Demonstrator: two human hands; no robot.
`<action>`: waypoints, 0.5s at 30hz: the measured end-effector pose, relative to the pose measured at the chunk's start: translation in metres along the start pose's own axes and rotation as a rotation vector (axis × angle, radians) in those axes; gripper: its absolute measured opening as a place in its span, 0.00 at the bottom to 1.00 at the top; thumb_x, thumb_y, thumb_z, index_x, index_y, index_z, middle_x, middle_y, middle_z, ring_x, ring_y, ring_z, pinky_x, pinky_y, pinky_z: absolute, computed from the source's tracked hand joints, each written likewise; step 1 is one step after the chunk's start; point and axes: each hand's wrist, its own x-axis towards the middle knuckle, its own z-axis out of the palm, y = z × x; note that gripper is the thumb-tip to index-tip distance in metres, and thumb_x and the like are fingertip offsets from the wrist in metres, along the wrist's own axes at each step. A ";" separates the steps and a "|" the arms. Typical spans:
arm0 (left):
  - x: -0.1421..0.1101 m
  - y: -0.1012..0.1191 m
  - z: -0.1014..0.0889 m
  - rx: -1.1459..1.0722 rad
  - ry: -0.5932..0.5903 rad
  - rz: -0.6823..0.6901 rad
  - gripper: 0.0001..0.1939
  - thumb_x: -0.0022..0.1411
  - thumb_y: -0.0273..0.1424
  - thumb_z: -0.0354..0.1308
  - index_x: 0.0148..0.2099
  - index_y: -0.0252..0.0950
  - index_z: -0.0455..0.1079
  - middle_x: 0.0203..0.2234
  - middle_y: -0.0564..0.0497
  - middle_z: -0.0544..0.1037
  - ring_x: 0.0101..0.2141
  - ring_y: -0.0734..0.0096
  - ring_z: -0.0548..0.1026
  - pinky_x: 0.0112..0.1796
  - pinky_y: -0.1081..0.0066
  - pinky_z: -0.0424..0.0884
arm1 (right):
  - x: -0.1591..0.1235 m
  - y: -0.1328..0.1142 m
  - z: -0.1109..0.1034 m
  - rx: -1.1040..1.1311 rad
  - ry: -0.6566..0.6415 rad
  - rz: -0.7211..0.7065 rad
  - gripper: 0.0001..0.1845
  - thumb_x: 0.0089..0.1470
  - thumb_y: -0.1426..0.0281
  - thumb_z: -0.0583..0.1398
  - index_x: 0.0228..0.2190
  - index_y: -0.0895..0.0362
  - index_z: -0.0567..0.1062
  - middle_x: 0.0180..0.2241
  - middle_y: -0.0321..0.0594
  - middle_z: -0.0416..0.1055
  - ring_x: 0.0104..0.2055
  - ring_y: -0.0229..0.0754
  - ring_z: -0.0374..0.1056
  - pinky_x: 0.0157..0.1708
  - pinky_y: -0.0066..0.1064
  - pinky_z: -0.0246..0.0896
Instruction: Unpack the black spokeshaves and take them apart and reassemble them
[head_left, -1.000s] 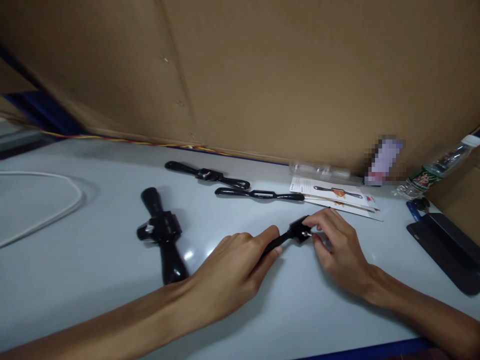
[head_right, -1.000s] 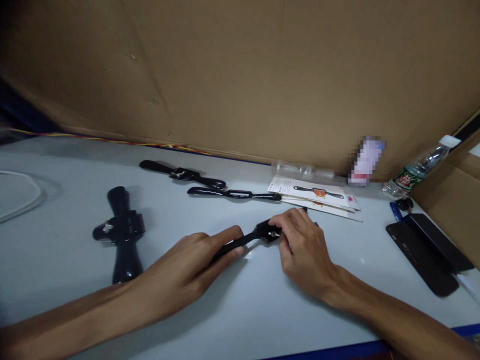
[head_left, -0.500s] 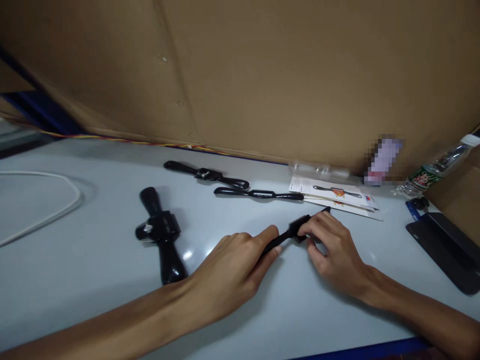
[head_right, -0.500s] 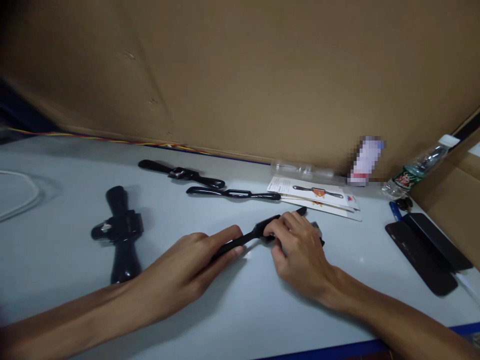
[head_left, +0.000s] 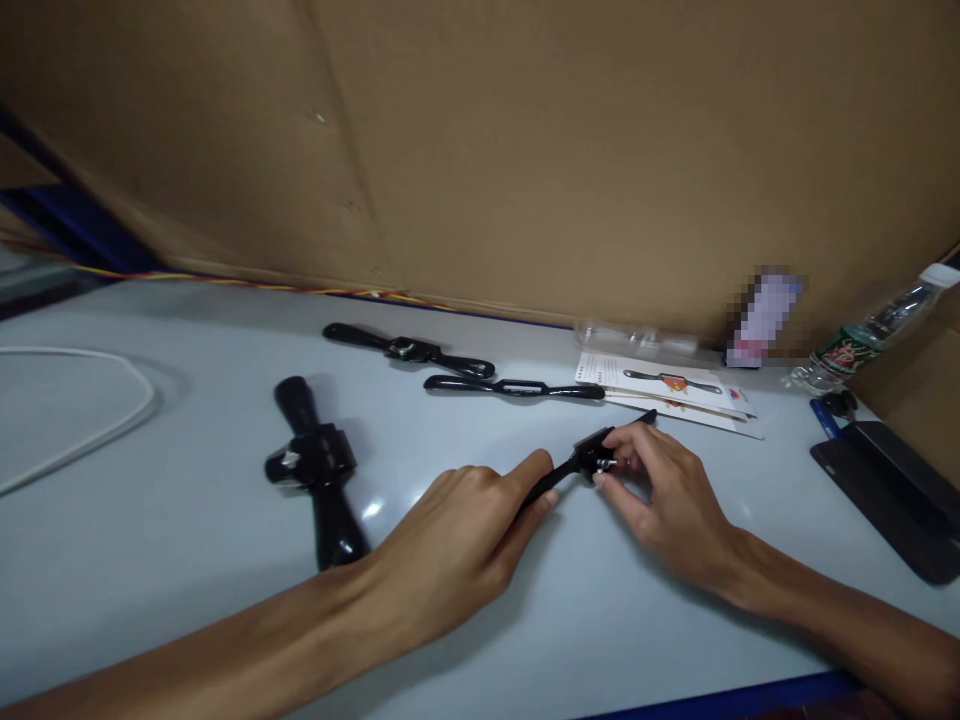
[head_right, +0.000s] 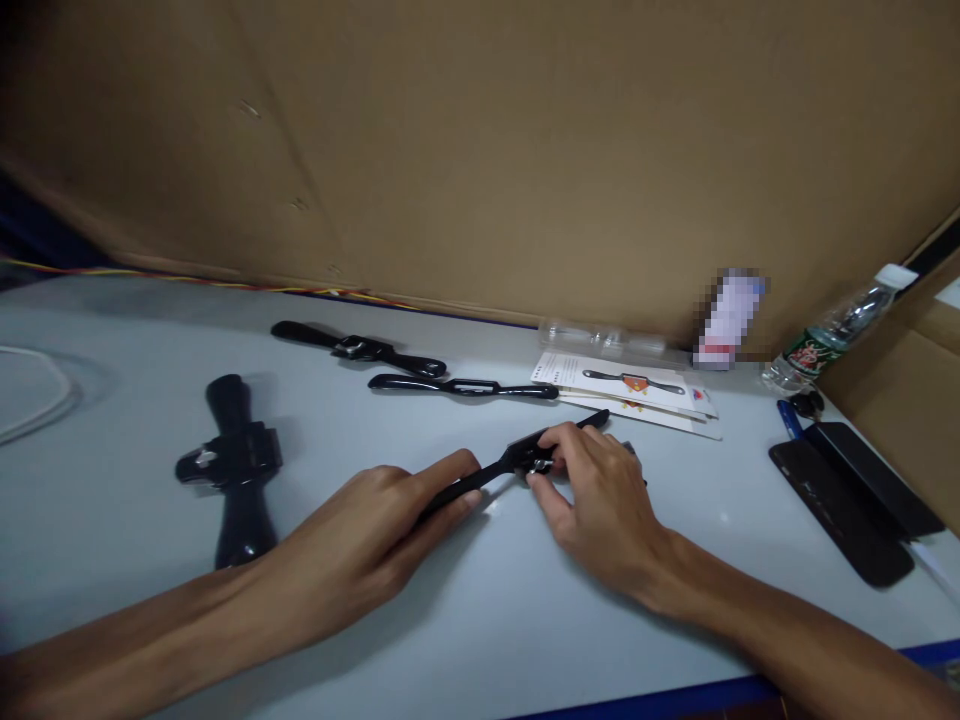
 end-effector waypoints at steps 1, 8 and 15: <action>0.000 0.000 0.000 -0.002 0.000 0.000 0.15 0.70 0.40 0.36 0.39 0.40 0.59 0.16 0.58 0.60 0.17 0.69 0.59 0.23 0.71 0.48 | 0.000 0.000 0.001 -0.001 -0.006 0.016 0.11 0.57 0.68 0.63 0.42 0.54 0.71 0.35 0.39 0.74 0.36 0.44 0.69 0.36 0.38 0.62; -0.001 -0.001 0.002 0.010 0.013 0.001 0.15 0.70 0.40 0.37 0.40 0.40 0.60 0.15 0.58 0.60 0.17 0.68 0.59 0.23 0.70 0.48 | 0.002 -0.001 0.002 -0.024 0.011 -0.037 0.05 0.59 0.73 0.58 0.38 0.54 0.70 0.34 0.39 0.74 0.37 0.44 0.69 0.37 0.38 0.63; 0.002 0.002 -0.001 -0.012 0.015 -0.033 0.15 0.70 0.41 0.37 0.39 0.40 0.61 0.16 0.58 0.62 0.18 0.68 0.63 0.25 0.70 0.51 | 0.003 0.000 -0.006 -0.026 0.064 -0.133 0.05 0.60 0.73 0.58 0.40 0.56 0.71 0.34 0.41 0.72 0.37 0.45 0.67 0.37 0.38 0.61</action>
